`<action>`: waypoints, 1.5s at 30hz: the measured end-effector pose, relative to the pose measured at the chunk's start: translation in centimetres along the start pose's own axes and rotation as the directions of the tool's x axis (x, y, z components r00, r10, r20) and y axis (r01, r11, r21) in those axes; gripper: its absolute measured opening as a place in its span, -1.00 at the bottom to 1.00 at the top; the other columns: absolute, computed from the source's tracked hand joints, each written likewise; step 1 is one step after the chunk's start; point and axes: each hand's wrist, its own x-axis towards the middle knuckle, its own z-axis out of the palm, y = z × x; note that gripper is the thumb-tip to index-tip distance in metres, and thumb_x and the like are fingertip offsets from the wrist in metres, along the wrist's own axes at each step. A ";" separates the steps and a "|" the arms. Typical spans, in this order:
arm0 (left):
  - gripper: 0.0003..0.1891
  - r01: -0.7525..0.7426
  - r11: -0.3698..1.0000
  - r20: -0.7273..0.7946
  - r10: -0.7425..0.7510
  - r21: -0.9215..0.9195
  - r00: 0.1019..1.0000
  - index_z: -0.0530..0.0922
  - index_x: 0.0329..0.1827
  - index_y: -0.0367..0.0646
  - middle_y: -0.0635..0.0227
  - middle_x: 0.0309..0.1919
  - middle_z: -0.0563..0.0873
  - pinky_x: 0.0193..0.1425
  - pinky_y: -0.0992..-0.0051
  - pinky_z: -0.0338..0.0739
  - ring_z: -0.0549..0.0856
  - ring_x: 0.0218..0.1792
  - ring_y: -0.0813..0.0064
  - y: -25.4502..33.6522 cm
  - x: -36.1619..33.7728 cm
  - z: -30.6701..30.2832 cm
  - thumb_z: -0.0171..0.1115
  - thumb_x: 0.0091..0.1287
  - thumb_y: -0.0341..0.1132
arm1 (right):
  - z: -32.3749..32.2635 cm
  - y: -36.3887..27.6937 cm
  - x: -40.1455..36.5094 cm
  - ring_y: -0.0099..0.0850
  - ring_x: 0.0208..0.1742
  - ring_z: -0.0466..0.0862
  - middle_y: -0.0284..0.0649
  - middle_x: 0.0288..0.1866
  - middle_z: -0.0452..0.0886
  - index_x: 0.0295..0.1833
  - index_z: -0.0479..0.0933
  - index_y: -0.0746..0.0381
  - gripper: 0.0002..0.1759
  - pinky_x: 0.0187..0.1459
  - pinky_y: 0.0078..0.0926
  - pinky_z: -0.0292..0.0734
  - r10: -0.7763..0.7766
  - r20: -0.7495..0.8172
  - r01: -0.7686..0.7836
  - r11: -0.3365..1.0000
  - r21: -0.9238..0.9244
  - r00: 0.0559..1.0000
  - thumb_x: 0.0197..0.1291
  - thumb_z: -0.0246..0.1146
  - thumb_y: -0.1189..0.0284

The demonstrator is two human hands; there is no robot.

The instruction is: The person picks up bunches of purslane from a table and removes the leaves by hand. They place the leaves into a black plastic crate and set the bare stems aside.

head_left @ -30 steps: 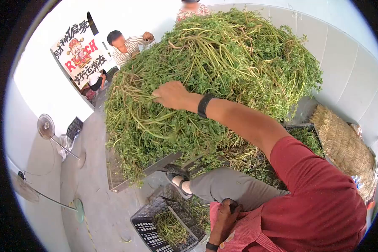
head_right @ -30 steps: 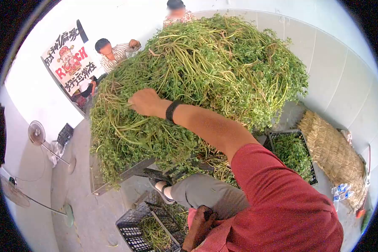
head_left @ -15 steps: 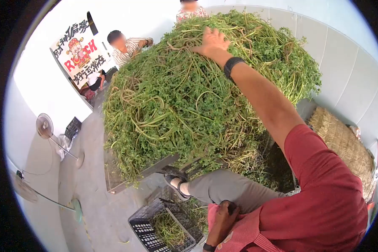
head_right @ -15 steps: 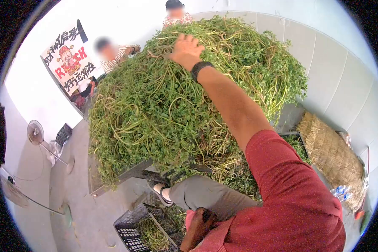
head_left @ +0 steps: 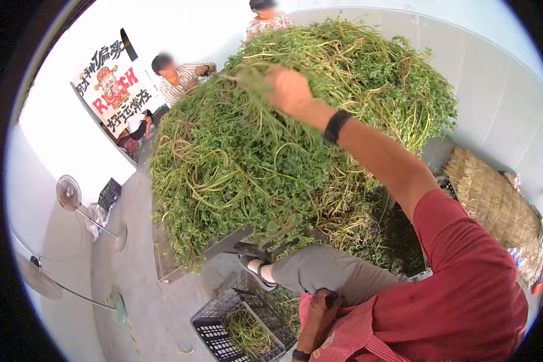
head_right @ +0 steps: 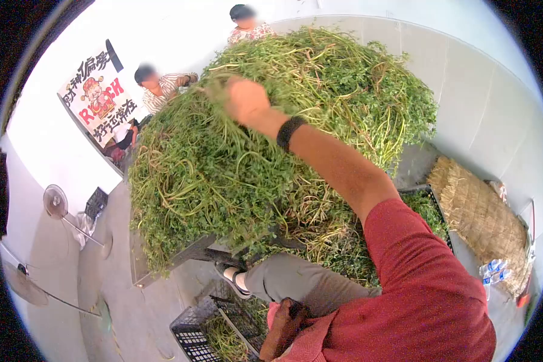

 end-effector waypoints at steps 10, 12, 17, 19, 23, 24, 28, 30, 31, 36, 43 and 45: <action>-0.82 -0.039 0.999 -0.009 0.040 0.012 0.999 0.33 -0.25 -0.26 0.23 -0.42 0.58 -0.26 0.45 0.46 0.51 -0.38 0.47 -1.2 -0.1 0.5 0.19 0.23 -0.45 | -5.3 -13.0 -9.0 -0.17 -0.39 0.57 -0.07 -0.39 0.50 -0.27 0.42 0.32 -0.88 -0.36 -0.23 0.53 -0.552 -0.020 0.475 0.698 0.536 0.833 0.08 0.08 0.50; -0.83 -0.012 1.000 -0.021 0.011 -0.009 1.000 0.33 -0.24 -0.25 0.25 -0.42 0.56 -0.26 0.47 0.45 0.50 -0.38 0.48 -0.5 -0.1 0.5 0.17 0.24 -0.47 | -4.6 -13.1 -11.4 -0.13 -0.34 0.59 -0.05 -0.39 0.50 -0.28 0.43 0.35 -0.85 -0.34 -0.19 0.50 -0.631 0.104 0.438 0.638 0.633 0.769 0.00 0.12 0.52; -0.81 -0.035 0.999 0.002 0.035 -0.040 0.999 0.35 -0.25 -0.27 0.12 -0.41 0.58 -0.26 0.34 0.49 0.60 -0.38 0.30 -0.8 -0.5 0.1 0.20 0.22 -0.42 | -5.9 -11.5 -12.5 -0.16 0.09 0.49 -0.03 0.09 0.45 0.05 0.36 0.28 -0.60 0.12 -0.23 0.37 -0.727 0.026 0.649 0.628 0.429 0.686 0.03 0.12 0.48; -0.76 0.069 0.931 0.010 -0.070 -0.358 0.998 0.35 -0.27 -0.29 0.05 -0.42 0.57 -0.26 0.31 0.49 0.61 -0.38 0.17 1.6 -0.8 -0.2 0.22 0.22 -0.34 | -4.7 -11.2 -12.1 -0.15 0.21 0.37 -0.06 0.23 0.32 0.15 0.30 0.26 -0.48 0.19 -0.21 0.30 -0.700 -0.108 0.679 0.624 0.388 0.706 0.00 0.17 0.47; -0.72 -0.058 0.994 -0.071 0.064 0.088 0.995 0.37 -0.28 -0.30 -0.01 -0.39 0.58 -0.26 0.28 0.48 0.62 -0.36 0.08 0.0 -0.2 0.0 0.24 0.21 -0.28 | -7.4 -11.6 -8.7 -0.07 0.41 0.13 -0.02 0.42 0.06 0.41 0.06 0.14 -0.10 0.23 -0.05 0.24 -0.446 -0.093 0.449 0.893 0.010 0.890 -0.11 0.29 0.46; -0.72 -0.097 0.988 -0.084 0.108 0.119 0.991 0.37 -0.29 -0.30 0.00 -0.40 0.59 -0.26 0.28 0.48 0.62 -0.36 0.08 0.0 -0.4 0.0 0.25 0.21 -0.27 | -7.8 -11.5 -8.0 -0.07 0.41 0.13 -0.02 0.42 0.06 0.41 0.06 0.14 -0.10 0.23 -0.05 0.24 -0.449 -0.092 0.452 0.892 0.012 0.889 -0.11 0.29 0.46; -0.73 -0.073 0.994 -0.102 0.081 0.082 0.991 0.40 -0.32 -0.30 0.02 -0.43 0.60 -0.26 0.28 0.48 0.62 -0.36 0.08 -1.3 -0.1 0.4 0.26 0.20 -0.27 | -8.2 -10.1 -5.4 0.01 0.26 0.32 0.08 0.38 0.08 0.47 -0.12 0.06 0.03 0.02 -0.01 0.42 -0.111 0.353 0.026 0.971 0.238 0.929 -0.11 0.31 0.45; -0.82 -0.045 0.998 -0.033 0.047 0.046 0.998 0.36 -0.22 -0.26 0.10 -0.40 0.57 -0.28 0.39 0.46 0.58 -0.38 0.30 -0.9 -0.3 0.1 0.17 0.23 -0.41 | -7.1 -9.4 -4.1 0.00 0.18 0.40 0.12 0.34 0.14 0.47 -0.15 0.05 0.04 -0.06 -0.05 0.48 -0.032 0.555 -0.151 0.948 0.281 0.831 -0.10 0.31 0.44; -0.82 -0.043 0.998 -0.034 0.044 0.043 0.998 0.36 -0.22 -0.26 0.10 -0.40 0.57 -0.28 0.39 0.46 0.58 -0.38 0.30 -0.4 -0.5 0.0 0.17 0.23 -0.41 | -5.2 -9.0 -3.6 -0.05 0.04 0.50 0.10 0.22 0.29 0.45 -0.08 0.03 0.02 -0.11 -0.11 0.52 -0.012 0.613 -0.161 0.961 0.226 0.790 -0.12 0.35 0.36; -0.85 -0.116 0.993 -0.128 0.120 0.036 0.985 0.39 -0.30 -0.23 0.20 -0.41 0.57 -0.24 0.45 0.45 0.57 -0.36 0.34 0.0 -0.6 0.1 0.21 0.18 -0.46 | -3.0 -7.1 -0.6 -0.28 -0.32 0.64 -0.22 -0.33 0.61 0.19 0.41 -0.04 -0.41 -0.30 -0.27 0.61 -0.123 0.539 -0.041 0.959 0.281 0.833 -0.06 0.32 0.34; -0.82 -0.173 0.984 -0.125 0.176 0.031 0.976 0.38 -0.33 -0.24 0.20 -0.45 0.53 -0.23 0.44 0.44 0.56 -0.37 0.33 -0.6 -0.8 0.5 0.25 0.17 -0.46 | -13.4 -8.1 4.6 -0.37 -0.14 0.62 -0.23 -0.01 0.52 0.26 0.34 -0.23 -0.34 -0.25 -0.35 0.64 -0.036 0.166 0.046 0.997 -0.054 0.985 0.02 0.23 0.51; -0.82 -0.204 0.974 -0.134 0.217 0.102 0.967 0.39 -0.32 -0.25 0.18 -0.44 0.54 -0.25 0.42 0.45 0.55 -0.39 0.31 -1.5 -0.4 0.8 0.24 0.19 -0.42 | -15.7 -7.8 6.4 -0.28 -0.19 0.61 -0.14 -0.10 0.52 0.04 0.40 0.05 -0.61 -0.25 -0.36 0.61 -0.012 -0.041 0.010 0.999 -0.042 0.999 0.05 0.20 0.55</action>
